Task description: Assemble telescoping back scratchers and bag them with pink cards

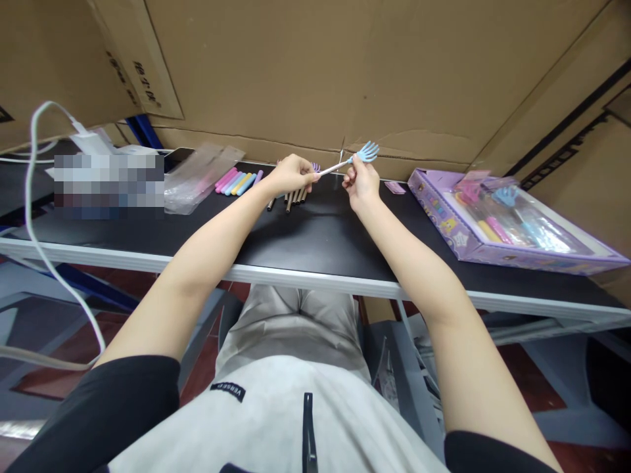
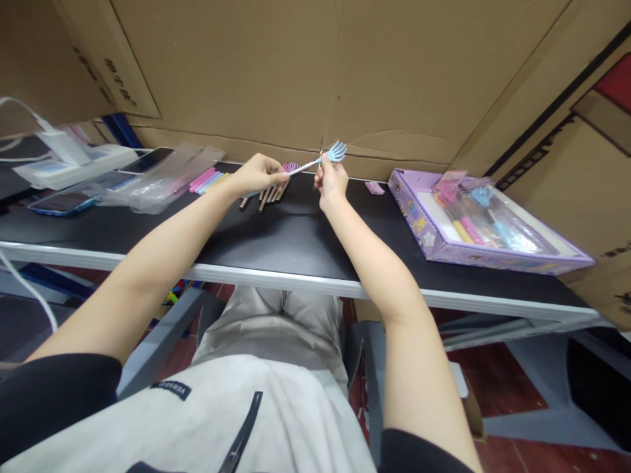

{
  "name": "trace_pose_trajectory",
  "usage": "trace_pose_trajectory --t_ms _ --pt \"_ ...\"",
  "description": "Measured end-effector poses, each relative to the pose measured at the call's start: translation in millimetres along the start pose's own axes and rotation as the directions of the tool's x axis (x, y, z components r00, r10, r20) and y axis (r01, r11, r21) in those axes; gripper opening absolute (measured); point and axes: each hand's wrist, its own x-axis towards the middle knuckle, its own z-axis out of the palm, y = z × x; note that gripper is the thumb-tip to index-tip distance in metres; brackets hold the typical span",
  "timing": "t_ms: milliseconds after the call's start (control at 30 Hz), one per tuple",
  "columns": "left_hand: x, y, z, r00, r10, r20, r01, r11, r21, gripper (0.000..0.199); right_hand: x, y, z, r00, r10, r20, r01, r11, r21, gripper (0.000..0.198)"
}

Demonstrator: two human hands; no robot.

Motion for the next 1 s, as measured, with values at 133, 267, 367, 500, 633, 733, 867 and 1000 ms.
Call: trace_pose_trajectory --t_ms 133,267,367,500,633,733,867,1000 --pt "0 10 13 0.997 -0.062 -0.051 0.058 0.995 -0.081 0.021 5 0 -4 0.999 -0.042 0.018 0.044 0.992 -0.121 0.039" --pt "1 14 23 0.976 -0.182 -0.121 0.15 0.96 -0.235 0.025 2 10 -2 0.98 -0.115 0.165 0.159 0.945 -0.286 0.025" --pt "0 13 27 0.95 -0.294 -0.103 0.243 0.906 -0.348 0.03 -3 19 2 0.921 -0.156 0.358 0.29 0.887 -0.36 0.03" --pt "-1 13 28 0.924 -0.375 -0.074 0.309 0.848 -0.43 0.03 -7 27 7 0.838 -0.187 0.513 0.438 0.791 -0.428 0.044" --pt "-1 14 30 0.914 -0.402 -0.054 0.339 0.832 -0.439 0.026 -10 27 8 0.81 -0.202 0.551 0.506 0.717 -0.48 0.047" --pt "1 14 31 0.919 -0.394 -0.023 0.347 0.832 -0.432 0.021 -15 22 7 0.833 -0.2 0.516 0.481 0.722 -0.497 0.04" --pt "3 10 32 0.94 -0.339 0.036 0.327 0.867 -0.377 0.017 -24 13 7 0.874 -0.188 0.447 0.416 0.764 -0.493 0.029" --pt "1 6 31 0.957 -0.272 0.103 0.291 0.891 -0.348 0.014 -27 9 6 0.907 -0.15 0.393 0.335 0.823 -0.459 0.023"
